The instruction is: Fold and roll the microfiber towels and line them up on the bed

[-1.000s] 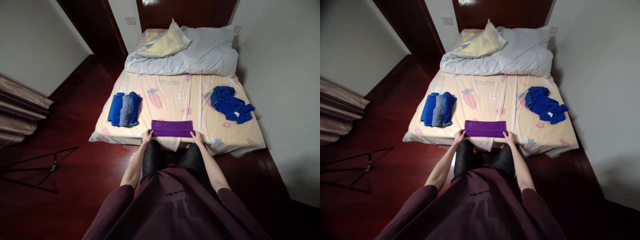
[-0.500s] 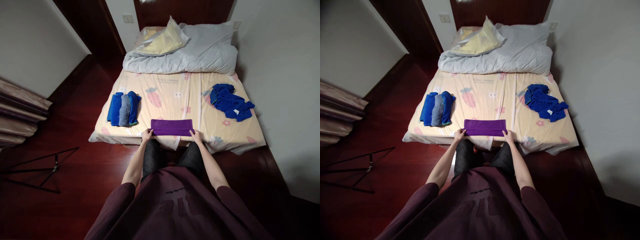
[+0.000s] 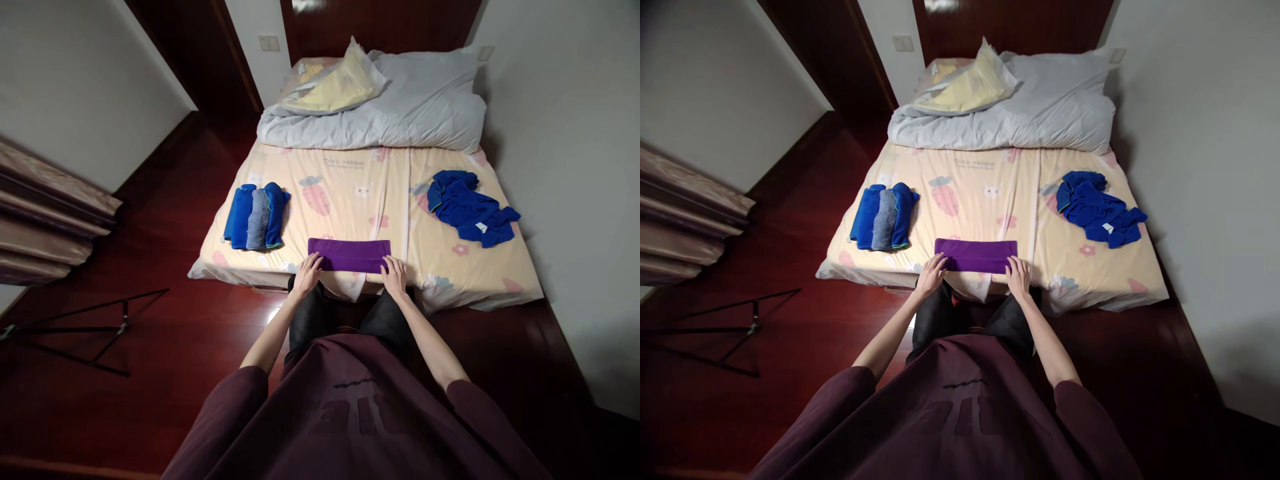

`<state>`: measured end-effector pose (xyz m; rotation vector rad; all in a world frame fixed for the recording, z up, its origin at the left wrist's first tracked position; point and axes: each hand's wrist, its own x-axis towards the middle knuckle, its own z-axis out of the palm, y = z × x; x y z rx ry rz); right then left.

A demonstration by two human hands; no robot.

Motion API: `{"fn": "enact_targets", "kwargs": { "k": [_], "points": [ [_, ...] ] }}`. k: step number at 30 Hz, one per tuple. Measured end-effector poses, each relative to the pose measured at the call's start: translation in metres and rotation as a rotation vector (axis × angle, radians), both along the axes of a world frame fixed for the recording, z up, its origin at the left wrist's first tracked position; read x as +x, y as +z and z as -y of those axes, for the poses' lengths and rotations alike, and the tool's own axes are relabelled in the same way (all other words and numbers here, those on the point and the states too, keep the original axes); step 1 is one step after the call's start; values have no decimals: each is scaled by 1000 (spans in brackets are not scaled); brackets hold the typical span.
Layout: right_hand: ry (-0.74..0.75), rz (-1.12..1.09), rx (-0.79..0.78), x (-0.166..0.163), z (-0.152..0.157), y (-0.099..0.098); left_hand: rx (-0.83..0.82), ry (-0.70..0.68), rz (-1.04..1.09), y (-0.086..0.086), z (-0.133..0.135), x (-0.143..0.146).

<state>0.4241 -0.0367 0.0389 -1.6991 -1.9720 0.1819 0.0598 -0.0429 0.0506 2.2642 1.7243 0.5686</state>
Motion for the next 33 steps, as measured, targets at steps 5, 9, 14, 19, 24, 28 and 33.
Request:
{"fn": "enact_targets", "kwargs": {
  "k": [5, 9, 14, 19, 24, 28, 33],
  "points": [
    [243, 156, -130, -23, 1, 2, -67, -152, -122, -15, -7, 23],
    [237, 274, -231, -32, -10, -3, -126, -118, -248, -26, -23, 36],
    [229, 372, -283, -35, -27, -1, -148, -115, -345, -23, -43, 44],
    [205, 426, -327, -40, -37, 5, -154, -133, -386, -15, -53, 44],
    [231, 449, -314, -37, -35, 11, -136, -185, -354, -10, -48, 31],
    [311, 427, -298, -25, -24, 9, -174, -242, -311, -5, -40, 15],
    [354, 304, -272, -6, -13, 2, -240, -266, -153, -7, -33, -8]
  ]
}}
